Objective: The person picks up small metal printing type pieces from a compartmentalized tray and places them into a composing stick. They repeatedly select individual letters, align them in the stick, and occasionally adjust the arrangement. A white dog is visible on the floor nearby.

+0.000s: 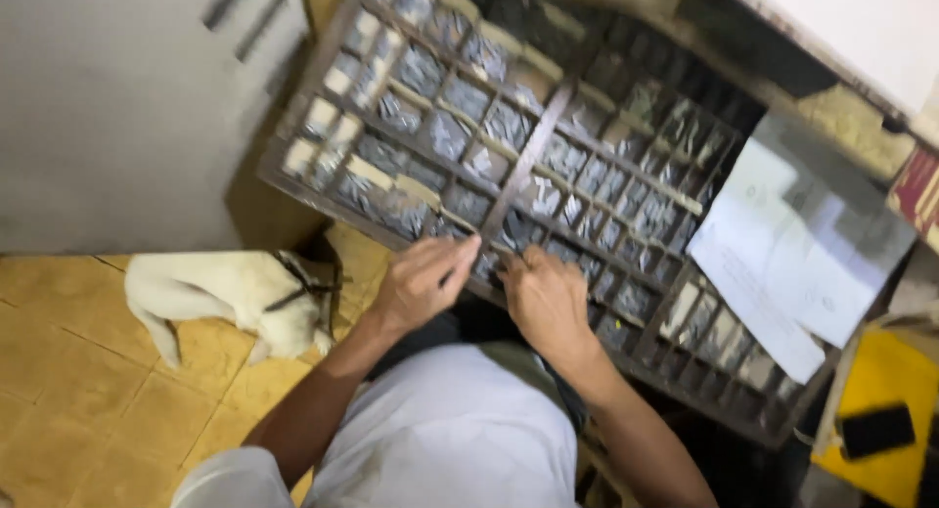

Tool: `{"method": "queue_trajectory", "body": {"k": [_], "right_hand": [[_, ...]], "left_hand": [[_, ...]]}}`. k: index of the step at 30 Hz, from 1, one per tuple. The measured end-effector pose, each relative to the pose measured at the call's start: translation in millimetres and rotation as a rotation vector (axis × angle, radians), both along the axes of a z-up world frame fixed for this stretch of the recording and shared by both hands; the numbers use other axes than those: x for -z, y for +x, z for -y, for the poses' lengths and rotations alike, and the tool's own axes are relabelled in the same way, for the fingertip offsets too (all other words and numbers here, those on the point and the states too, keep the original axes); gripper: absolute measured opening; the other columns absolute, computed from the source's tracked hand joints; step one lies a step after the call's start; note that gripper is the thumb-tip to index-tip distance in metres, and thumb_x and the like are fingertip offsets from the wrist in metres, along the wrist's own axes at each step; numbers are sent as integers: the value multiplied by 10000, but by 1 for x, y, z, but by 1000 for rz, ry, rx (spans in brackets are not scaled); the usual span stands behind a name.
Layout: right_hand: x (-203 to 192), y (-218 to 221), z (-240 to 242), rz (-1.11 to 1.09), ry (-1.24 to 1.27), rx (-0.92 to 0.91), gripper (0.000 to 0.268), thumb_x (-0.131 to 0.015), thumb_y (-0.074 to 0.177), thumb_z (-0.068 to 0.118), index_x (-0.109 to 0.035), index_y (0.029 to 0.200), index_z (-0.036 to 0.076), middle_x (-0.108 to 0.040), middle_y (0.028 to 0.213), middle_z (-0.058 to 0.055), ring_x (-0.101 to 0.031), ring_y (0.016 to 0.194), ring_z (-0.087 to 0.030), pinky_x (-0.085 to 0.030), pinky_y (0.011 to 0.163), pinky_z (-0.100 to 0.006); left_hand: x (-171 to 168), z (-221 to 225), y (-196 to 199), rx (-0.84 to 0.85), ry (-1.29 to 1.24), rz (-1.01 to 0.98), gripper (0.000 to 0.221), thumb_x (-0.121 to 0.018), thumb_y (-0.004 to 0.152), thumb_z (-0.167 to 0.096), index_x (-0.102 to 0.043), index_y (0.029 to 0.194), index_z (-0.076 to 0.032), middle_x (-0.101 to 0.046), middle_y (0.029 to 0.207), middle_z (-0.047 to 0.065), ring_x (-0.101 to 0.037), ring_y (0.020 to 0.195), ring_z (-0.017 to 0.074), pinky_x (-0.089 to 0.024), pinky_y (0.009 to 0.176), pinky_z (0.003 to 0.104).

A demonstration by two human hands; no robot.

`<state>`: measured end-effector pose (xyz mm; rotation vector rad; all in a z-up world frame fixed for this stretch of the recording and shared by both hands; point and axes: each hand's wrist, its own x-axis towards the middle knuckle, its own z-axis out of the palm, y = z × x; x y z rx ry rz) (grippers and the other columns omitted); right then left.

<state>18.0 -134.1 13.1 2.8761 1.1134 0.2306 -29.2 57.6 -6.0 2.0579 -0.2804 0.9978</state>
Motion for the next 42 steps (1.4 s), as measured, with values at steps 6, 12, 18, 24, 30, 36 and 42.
{"method": "queue_trajectory", "body": {"k": [6,12,18,24,30,36,42], "right_hand": [[-12,9,2,-508,403,123,74,-757,894,282,-782,912,214,-666,744,-26,-714,716,-288,-552,629,-391],[-18,11,6,-968,1126,486,146,-712,951,131,-769,901,6,-686,624,-94,-579,530,-149,-495,506,-286],[-40,12,-8,-929,1139,346,158,-716,943,197,-792,955,59,-692,753,11,-553,641,-71,-485,602,-234],[-44,26,-44,-692,900,102,174,-668,959,239,-750,862,120,-660,741,7,-567,626,-99,-483,576,-257],[-51,91,-98,-552,742,27,192,-696,973,228,-783,914,67,-728,745,-168,-681,655,-329,-534,643,-425],[-51,189,-157,-172,331,50,229,-596,1024,286,-743,1170,190,-657,919,-158,-694,796,-439,-567,674,-549],[-8,252,-179,-269,8,176,299,-564,974,532,-720,1214,444,-750,1061,-16,-735,1028,-298,-572,874,-471]], "left_hand": [[9,-2,-5,124,-162,-129,258,-737,878,6,-802,1112,-78,-812,965,87,-786,844,253,-638,788,371],[-26,17,4,194,-83,-70,150,-788,897,-51,-792,1043,-16,-791,911,172,-774,797,326,-631,713,400],[-16,0,11,306,-100,-125,367,-835,868,-16,-713,1214,-32,-784,1083,148,-793,889,269,-682,823,351],[-5,-22,12,119,141,-106,507,-799,901,22,-593,1365,9,-773,1122,177,-781,905,272,-679,817,354],[8,-55,29,-3,-132,-232,418,-655,945,2,-677,1359,-48,-768,829,211,-752,676,300,-638,569,403],[20,-62,42,-94,-194,-180,334,-693,937,-66,-779,1243,-169,-804,993,54,-777,910,211,-645,744,322],[12,-63,42,-107,-177,-130,267,-677,938,-52,-795,1165,-127,-797,991,94,-775,896,257,-642,746,361]]}}
